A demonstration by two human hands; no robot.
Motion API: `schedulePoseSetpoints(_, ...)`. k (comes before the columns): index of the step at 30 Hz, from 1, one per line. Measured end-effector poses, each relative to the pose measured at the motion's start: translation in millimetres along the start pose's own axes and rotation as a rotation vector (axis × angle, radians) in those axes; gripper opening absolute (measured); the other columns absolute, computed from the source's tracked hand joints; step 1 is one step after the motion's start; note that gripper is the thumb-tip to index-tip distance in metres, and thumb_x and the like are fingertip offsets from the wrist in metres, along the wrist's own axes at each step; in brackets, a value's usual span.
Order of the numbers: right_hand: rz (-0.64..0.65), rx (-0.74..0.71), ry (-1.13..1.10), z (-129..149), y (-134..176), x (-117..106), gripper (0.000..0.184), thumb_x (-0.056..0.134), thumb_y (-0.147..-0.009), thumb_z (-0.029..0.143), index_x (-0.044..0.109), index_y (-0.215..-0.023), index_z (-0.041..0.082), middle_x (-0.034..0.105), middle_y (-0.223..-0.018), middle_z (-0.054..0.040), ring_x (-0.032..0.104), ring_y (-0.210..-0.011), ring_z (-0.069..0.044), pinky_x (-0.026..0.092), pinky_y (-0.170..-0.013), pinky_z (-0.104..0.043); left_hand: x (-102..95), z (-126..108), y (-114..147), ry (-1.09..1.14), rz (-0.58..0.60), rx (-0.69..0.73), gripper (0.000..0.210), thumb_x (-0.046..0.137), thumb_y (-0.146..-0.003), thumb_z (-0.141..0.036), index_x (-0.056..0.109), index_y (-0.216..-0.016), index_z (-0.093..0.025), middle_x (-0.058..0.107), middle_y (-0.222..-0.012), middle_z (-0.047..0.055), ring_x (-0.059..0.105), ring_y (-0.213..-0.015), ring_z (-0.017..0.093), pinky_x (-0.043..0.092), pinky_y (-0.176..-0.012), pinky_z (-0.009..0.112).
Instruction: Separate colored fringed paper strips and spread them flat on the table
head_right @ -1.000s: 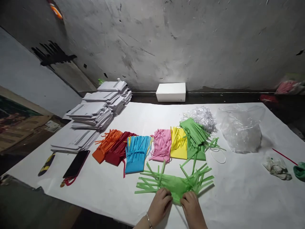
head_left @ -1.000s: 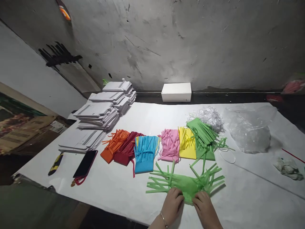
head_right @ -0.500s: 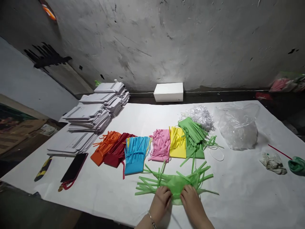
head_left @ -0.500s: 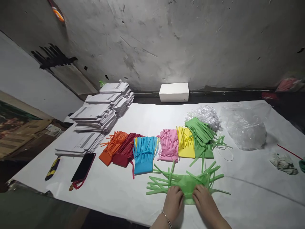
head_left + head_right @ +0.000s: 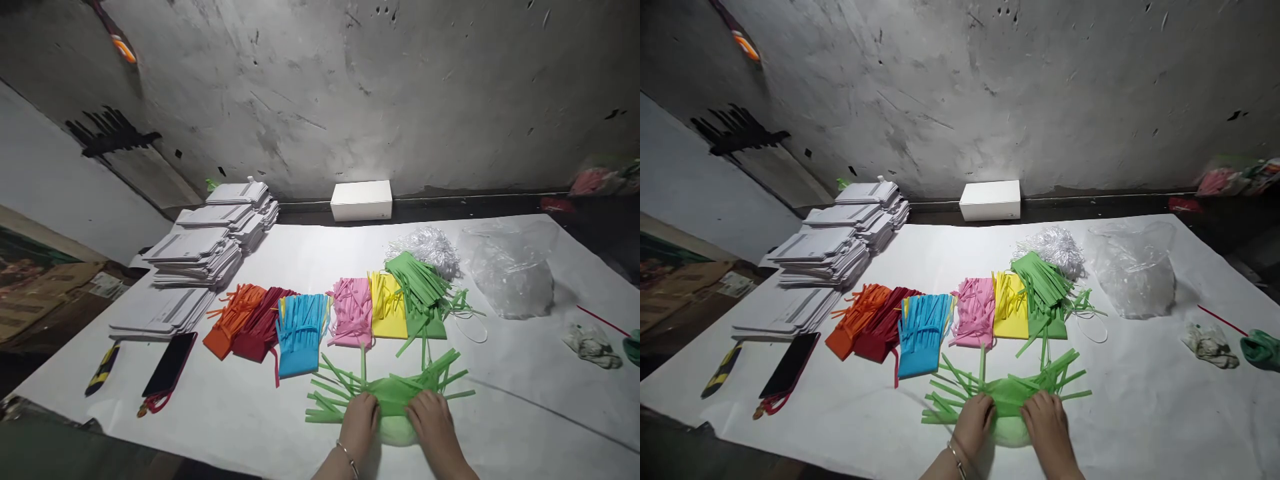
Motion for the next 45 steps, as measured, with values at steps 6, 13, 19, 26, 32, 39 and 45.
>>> schedulePoseSetpoints(6, -0.059, 0.078, 0.126, -9, -19, 0, 0.015, 0.056, -0.089, 0.017, 0.057, -0.075, 0.023, 0.062, -0.067, -0.0024, 0.058, -0.071, -0.026, 0.035, -0.072, -0.043, -19.9, 7, -14, -0.053, 0.022, -0.147, 0.018, 0.049, -0.089, -0.016, 0.066, -0.096, -0.017, 0.074, -0.092, 0.009, 0.068, -0.089, 0.025, 0.042, -0.073, 0.033)
schedulePoseSetpoints(13, -0.044, -0.247, 0.010, 28, -9, -1, 0.020, 0.049, -0.091, 0.012, 0.063, -0.089, 0.026, 0.069, -0.092, -0.0001, 0.061, -0.092, -0.019, 0.041, -0.093, -0.038, -23.6, 11, -21, -0.088, 0.041, -0.177, 0.015, 0.053, -0.087, -0.017, 0.064, -0.097, -0.018, 0.074, -0.091, 0.007, 0.068, -0.086, 0.025, 0.042, -0.072, 0.033)
schedulePoseSetpoints(19, -0.056, -0.276, -0.043, 36, -6, 6, 0.024, 0.044, -0.092, 0.010, 0.061, -0.082, 0.024, 0.064, -0.077, 0.0021, 0.060, -0.077, -0.016, 0.039, -0.095, -0.040, -33.6, -3, -12, -0.141, -0.116, -0.019, 0.028, 0.051, -0.084, -0.007, 0.061, -0.107, -0.018, 0.067, -0.107, 0.011, 0.060, -0.102, 0.029, 0.039, -0.087, 0.042)
schedulePoseSetpoints(26, -0.021, -0.241, -0.045, 38, -5, 5, 0.021, 0.042, -0.093, 0.015, 0.060, -0.096, 0.024, 0.068, -0.089, 0.0015, 0.062, -0.086, -0.017, 0.030, -0.104, -0.043, -9.4, -29, 6, -0.196, -0.328, 0.410, 0.010, 0.059, -0.085, -0.011, 0.059, -0.083, -0.020, 0.062, -0.086, 0.003, 0.055, -0.082, 0.021, 0.040, -0.077, 0.035)
schedulePoseSetpoints(32, -0.026, -0.165, 0.075, 20, -3, 6, 0.023, 0.045, -0.091, 0.012, 0.062, -0.091, 0.027, 0.068, -0.088, 0.0023, 0.062, -0.090, -0.020, 0.032, -0.099, -0.044, -14.0, -11, 7, -0.121, -0.321, 0.335, 0.013, 0.058, -0.088, -0.012, 0.062, -0.086, -0.024, 0.065, -0.087, 0.000, 0.057, -0.086, 0.020, 0.040, -0.082, 0.037)
schedulePoseSetpoints(39, -0.015, -0.006, 0.195, -2, -28, 8, 0.020, 0.052, -0.090, 0.017, 0.058, -0.074, 0.026, 0.064, -0.078, -0.0017, 0.061, -0.079, -0.026, 0.038, -0.083, -0.047, -34.3, 8, -4, -0.133, -0.231, 0.008, 0.026, 0.044, -0.095, -0.017, 0.069, -0.085, -0.020, 0.067, -0.093, 0.006, 0.057, -0.094, 0.026, 0.038, -0.083, 0.043)
schedulePoseSetpoints(45, -0.044, 0.058, 0.278, 3, -46, 6, 0.026, 0.049, -0.091, 0.018, 0.058, -0.066, 0.024, 0.059, -0.071, -0.0063, 0.057, -0.074, -0.028, 0.039, -0.077, -0.050, -39.1, 6, -19, -0.208, -0.195, -0.120, 0.030, 0.046, -0.091, -0.018, 0.074, -0.081, -0.016, 0.069, -0.089, 0.014, 0.058, -0.094, 0.033, 0.036, -0.083, 0.051)
Point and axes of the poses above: each hand's wrist, its own y-axis away from the middle knuckle, its own x-axis out of the palm, z = x × y, the point moved 10 cm from there along -y, towards the middle knuckle
